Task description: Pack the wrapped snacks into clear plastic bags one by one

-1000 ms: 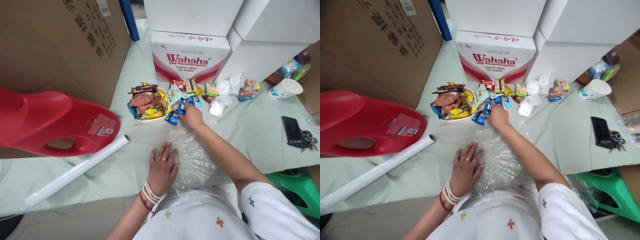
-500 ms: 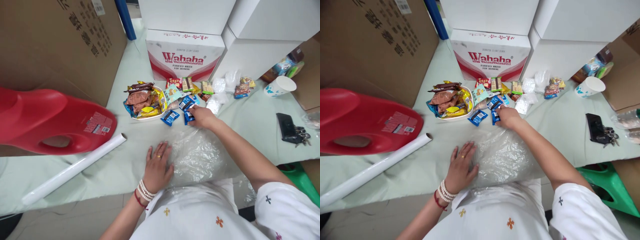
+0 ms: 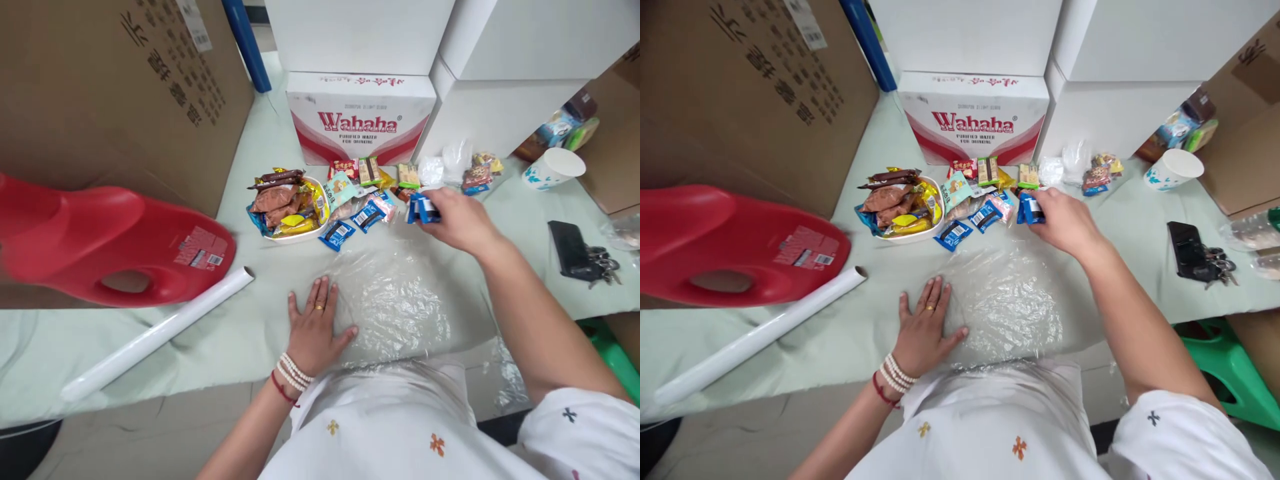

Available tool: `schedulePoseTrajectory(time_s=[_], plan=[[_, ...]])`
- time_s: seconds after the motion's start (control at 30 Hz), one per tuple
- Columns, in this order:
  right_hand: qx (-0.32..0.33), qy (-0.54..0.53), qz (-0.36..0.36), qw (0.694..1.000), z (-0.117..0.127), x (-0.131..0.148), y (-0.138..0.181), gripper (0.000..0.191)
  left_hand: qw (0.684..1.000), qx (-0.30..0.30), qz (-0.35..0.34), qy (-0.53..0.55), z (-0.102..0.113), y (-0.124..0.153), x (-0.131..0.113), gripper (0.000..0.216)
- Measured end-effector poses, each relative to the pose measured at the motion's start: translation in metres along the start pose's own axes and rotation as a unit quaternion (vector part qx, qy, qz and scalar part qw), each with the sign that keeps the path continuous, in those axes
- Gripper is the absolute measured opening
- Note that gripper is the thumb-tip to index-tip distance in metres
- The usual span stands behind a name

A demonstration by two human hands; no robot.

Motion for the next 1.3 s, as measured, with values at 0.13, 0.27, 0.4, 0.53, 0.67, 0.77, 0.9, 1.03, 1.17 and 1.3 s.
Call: schedulePoseTrajectory(time_s=[0.13,0.27,0.4,0.53,0.67,0.77,0.9,1.03,1.17,1.3], plan=[[0.081,-0.102,0.091,0.987,0.013,0.042,0.036,0.048,1.000,0.000,0.006,0.007,0.000,-0.002,0.000,0.089],[0.207,-0.133,0.132,0.960,-0.024,0.105,0.050,0.044,1.000,0.000,0.011,0.019,-0.001,-0.005,0.000,0.089],[0.197,-0.133,0.106,0.966,-0.055,0.128,0.052,0.062,0.999,-0.001,0.004,0.032,-0.002,-0.004,0.004,0.092],[0.180,-0.160,0.115,0.964,-0.065,0.124,0.061,0.063,0.999,-0.026,-0.010,0.045,0.002,0.002,0.010,0.090],[0.093,-0.214,0.119,0.965,-0.061,0.110,0.089,0.065,0.989,-0.123,-0.065,0.057,0.020,0.014,0.018,0.071],[0.029,-0.279,0.195,0.940,-0.058,0.098,0.129,0.055,0.972,-0.083,-0.198,0.090,0.032,0.022,0.025,0.068],[0.052,-0.286,0.235,0.927,-0.080,0.089,0.184,0.043,0.933,0.120,-0.309,0.142,0.032,0.029,0.038,0.072],[-0.022,-0.337,0.208,0.918,-0.097,0.082,0.202,0.020,0.932,0.141,-0.280,0.179,0.025,0.025,0.045,0.029],[-0.032,-0.410,0.196,0.890,-0.078,0.065,0.180,0.019,0.921,0.144,-0.192,0.308,0.028,0.006,0.041,0.014],[-0.020,-0.384,0.105,0.917,-0.054,0.046,0.137,0.027,0.909,0.123,-0.038,0.395,0.031,-0.029,0.039,0.023]])
Point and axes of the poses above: each hand's wrist, its own y-axis away from the middle knuckle, its own z-axis out of the back of the hand, x = y × z, the point moved 2 cm from there along -y, towards the middle knuckle, and after that the axes turned 14 degrees about z, right-handed, at the moved point
